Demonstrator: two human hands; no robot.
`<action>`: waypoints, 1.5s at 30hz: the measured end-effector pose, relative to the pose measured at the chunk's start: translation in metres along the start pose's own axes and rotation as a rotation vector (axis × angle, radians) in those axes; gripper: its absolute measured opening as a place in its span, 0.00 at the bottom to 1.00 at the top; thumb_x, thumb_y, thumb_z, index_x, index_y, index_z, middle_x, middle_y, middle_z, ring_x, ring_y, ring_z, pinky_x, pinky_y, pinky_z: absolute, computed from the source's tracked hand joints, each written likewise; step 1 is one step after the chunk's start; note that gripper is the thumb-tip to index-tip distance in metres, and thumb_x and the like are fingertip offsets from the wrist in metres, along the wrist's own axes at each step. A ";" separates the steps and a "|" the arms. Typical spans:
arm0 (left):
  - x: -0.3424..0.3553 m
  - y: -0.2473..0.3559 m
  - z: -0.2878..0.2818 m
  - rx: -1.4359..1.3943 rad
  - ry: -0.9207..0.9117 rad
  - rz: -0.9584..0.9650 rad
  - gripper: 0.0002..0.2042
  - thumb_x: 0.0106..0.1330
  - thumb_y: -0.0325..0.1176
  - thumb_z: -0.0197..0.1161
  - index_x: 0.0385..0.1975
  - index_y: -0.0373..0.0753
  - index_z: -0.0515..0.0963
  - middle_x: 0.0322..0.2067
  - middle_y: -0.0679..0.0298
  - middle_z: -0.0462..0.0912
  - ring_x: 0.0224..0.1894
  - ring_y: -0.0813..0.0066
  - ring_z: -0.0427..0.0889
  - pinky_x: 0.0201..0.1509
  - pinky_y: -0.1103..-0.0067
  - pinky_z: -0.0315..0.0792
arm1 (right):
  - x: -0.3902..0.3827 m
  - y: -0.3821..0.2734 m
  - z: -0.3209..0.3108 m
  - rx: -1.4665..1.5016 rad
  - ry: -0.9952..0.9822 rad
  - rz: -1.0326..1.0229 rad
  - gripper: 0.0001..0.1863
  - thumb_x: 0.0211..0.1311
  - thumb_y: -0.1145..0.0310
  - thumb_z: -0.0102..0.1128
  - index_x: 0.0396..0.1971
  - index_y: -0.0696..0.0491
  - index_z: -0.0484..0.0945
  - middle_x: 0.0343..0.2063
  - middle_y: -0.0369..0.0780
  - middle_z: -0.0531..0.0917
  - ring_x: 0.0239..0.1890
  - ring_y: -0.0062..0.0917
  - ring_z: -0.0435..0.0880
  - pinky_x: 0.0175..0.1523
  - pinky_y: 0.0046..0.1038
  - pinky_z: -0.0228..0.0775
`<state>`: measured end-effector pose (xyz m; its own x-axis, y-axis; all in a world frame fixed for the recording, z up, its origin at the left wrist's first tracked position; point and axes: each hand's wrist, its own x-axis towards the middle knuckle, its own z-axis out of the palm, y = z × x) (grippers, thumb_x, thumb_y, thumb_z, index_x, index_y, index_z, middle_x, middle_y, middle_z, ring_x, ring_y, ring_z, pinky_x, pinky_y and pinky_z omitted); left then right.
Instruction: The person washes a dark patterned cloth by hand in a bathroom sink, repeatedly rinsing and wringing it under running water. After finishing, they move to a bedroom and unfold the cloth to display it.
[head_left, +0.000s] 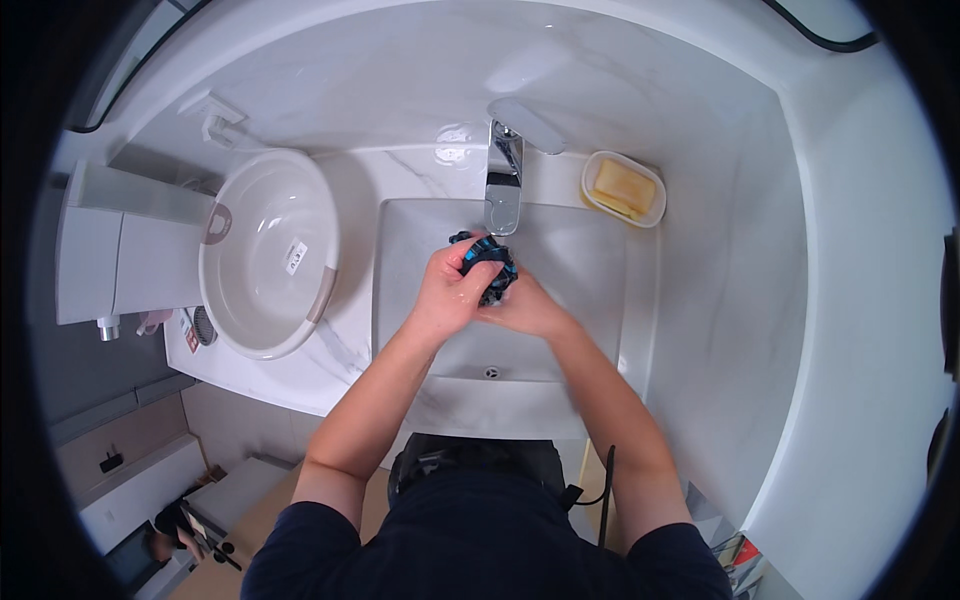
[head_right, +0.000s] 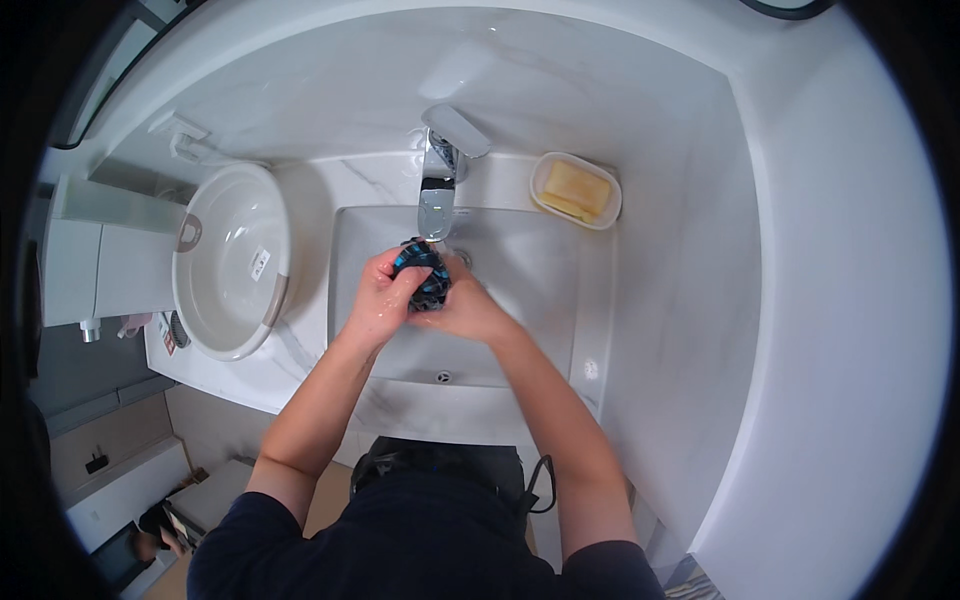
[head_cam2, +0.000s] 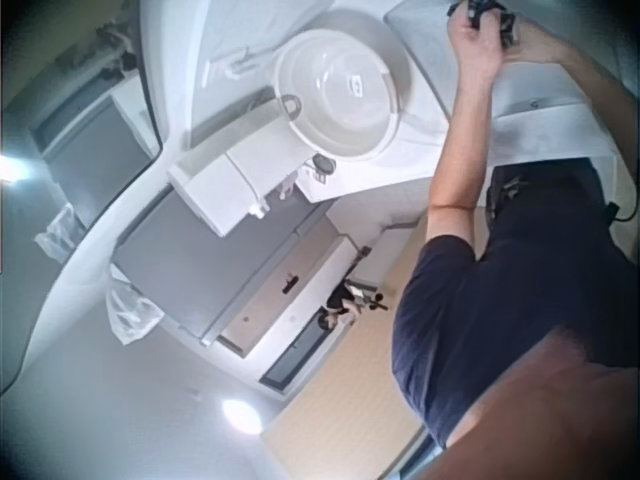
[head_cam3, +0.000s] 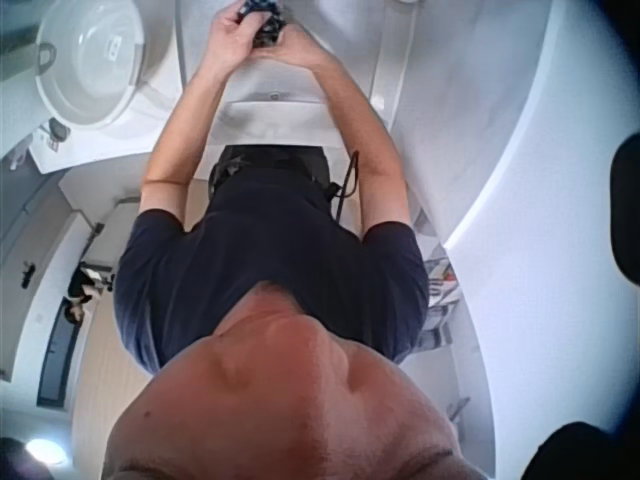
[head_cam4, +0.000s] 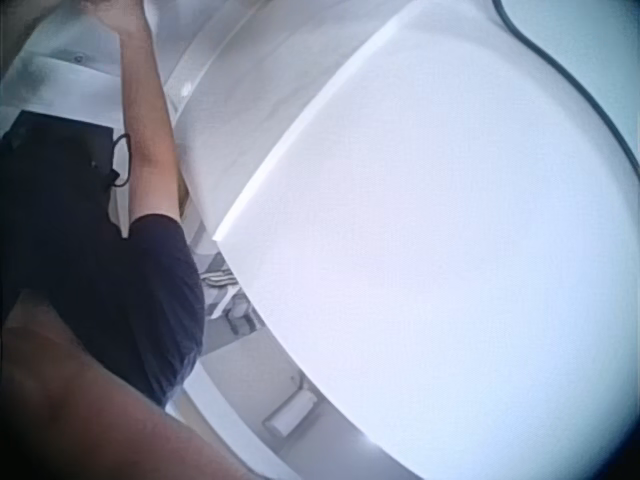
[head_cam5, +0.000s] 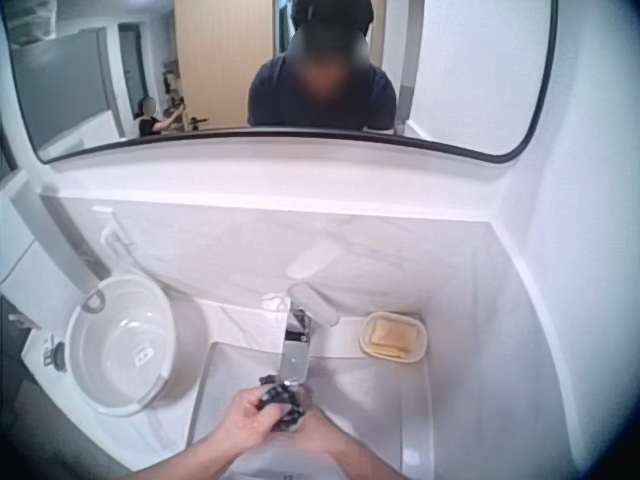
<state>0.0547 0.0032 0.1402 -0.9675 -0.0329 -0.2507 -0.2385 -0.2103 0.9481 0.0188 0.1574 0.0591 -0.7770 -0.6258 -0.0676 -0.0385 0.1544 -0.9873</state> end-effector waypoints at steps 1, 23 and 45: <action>-0.002 0.001 0.002 -0.063 0.049 -0.050 0.06 0.66 0.24 0.58 0.38 0.33 0.80 0.34 0.67 0.83 0.37 0.81 0.80 0.45 0.80 0.74 | 0.006 0.013 0.012 0.001 0.024 0.037 0.46 0.43 0.62 0.82 0.62 0.59 0.68 0.53 0.49 0.81 0.55 0.38 0.81 0.61 0.34 0.72; 0.084 -0.151 -0.031 -0.971 -0.257 -0.848 0.30 0.75 0.60 0.46 0.52 0.36 0.80 0.48 0.51 0.86 0.49 0.54 0.86 0.58 0.58 0.80 | 0.014 0.030 -0.012 1.281 0.426 0.262 0.26 0.45 0.77 0.48 0.50 0.61 0.74 0.36 0.40 0.80 0.40 0.30 0.82 0.52 0.30 0.76; 0.031 -0.122 -0.043 -0.105 0.061 -0.590 0.39 0.50 0.36 0.77 0.64 0.41 0.67 0.52 0.58 0.80 0.54 0.65 0.80 0.59 0.68 0.75 | 0.038 0.060 -0.008 0.791 0.548 0.483 0.20 0.58 0.76 0.63 0.53 0.57 0.78 0.42 0.41 0.85 0.40 0.27 0.86 0.46 0.28 0.79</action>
<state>0.0578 -0.0143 0.0087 -0.6673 0.0632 -0.7421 -0.7210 -0.3050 0.6222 -0.0184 0.1487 -0.0017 -0.7842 -0.1731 -0.5959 0.6127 -0.3679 -0.6994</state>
